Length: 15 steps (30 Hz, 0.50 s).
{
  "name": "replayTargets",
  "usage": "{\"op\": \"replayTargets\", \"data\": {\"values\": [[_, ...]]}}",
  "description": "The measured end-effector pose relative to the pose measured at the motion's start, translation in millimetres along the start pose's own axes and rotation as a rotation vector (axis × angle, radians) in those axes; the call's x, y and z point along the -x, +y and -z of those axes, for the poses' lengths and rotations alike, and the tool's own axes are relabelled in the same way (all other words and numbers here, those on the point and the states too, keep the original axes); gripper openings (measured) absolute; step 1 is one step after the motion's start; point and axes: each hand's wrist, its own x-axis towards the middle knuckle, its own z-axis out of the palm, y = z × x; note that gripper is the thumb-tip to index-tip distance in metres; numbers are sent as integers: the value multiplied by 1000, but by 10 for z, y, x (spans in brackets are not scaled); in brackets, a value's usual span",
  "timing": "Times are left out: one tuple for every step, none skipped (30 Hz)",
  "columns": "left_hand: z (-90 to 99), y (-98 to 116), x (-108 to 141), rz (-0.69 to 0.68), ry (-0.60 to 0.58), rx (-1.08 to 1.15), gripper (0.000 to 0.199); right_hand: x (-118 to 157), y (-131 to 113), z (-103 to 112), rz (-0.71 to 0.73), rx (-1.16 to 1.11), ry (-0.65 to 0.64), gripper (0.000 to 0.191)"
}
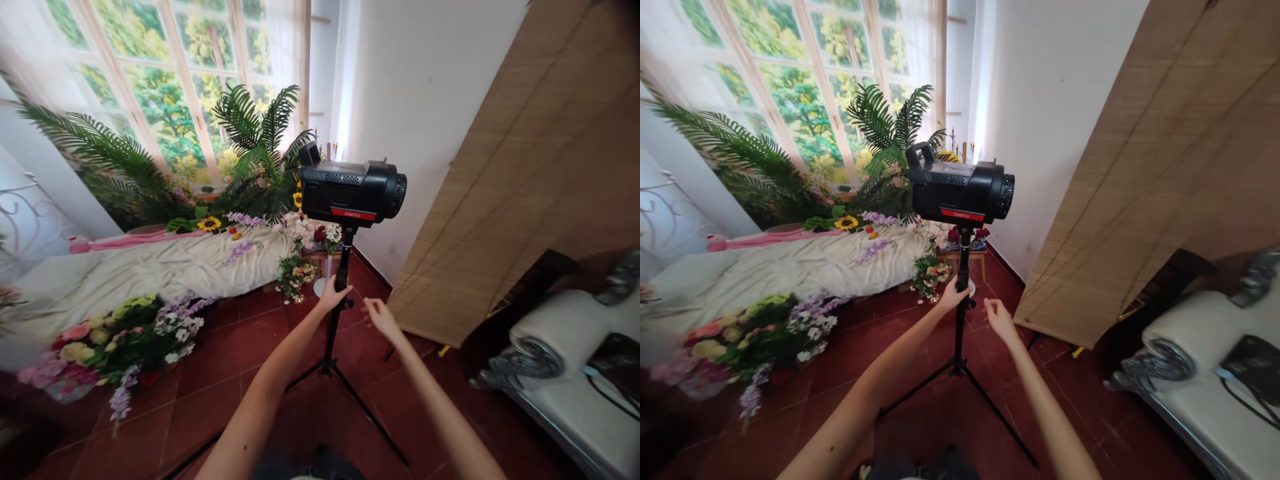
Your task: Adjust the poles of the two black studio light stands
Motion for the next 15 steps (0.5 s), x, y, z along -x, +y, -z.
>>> {"op": "replayTargets", "data": {"values": [[-45, -35, -35, -13, 2, -8, 38, -84, 134, -103, -53, 3, 16, 29], [-82, -72, -66, -37, -6, -19, 36, -156, 247, -196, -114, 6, 10, 30], [-110, -110, -94, -54, -14, -29, 35, -216, 335, -274, -193, 2, -16, 33], [-132, -147, -118, -49, -15, -33, 36, -264, 394, -338, -282, -24, -59, 38], [-147, -183, -138, -31, -16, -36, 37, -303, 427, -387, -372, -79, -113, 44], [-158, -217, -155, -7, -12, -38, 38, -335, 436, -423, -452, -160, -166, 50], [-165, -250, -168, 20, -6, -38, 39, -363, 427, -448, -515, -257, -213, 54], [-171, -279, -180, 47, 5, -40, 40, -390, 409, -464, -556, -355, -248, 56], [-176, -307, -190, 68, 20, -42, 41, -415, 387, -472, -580, -441, -270, 54], [-182, -332, -200, 84, 37, -47, 41, -438, 366, -475, -594, -511, -284, 51], [-190, -355, -211, 96, 59, -55, 41, -460, 349, -472, -611, -566, -301, 48], [-200, -375, -221, 104, 83, -67, 40, -478, 338, -465, -628, -613, -321, 44], [-212, -394, -230, 109, 108, -85, 38, -492, 331, -455, -643, -654, -343, 42], [-225, -410, -239, 112, 136, -104, 35, -503, 326, -442, -654, -691, -368, 40], [-239, -425, -247, 114, 159, -123, 33, -509, 322, -427, -660, -721, -389, 39]]}}
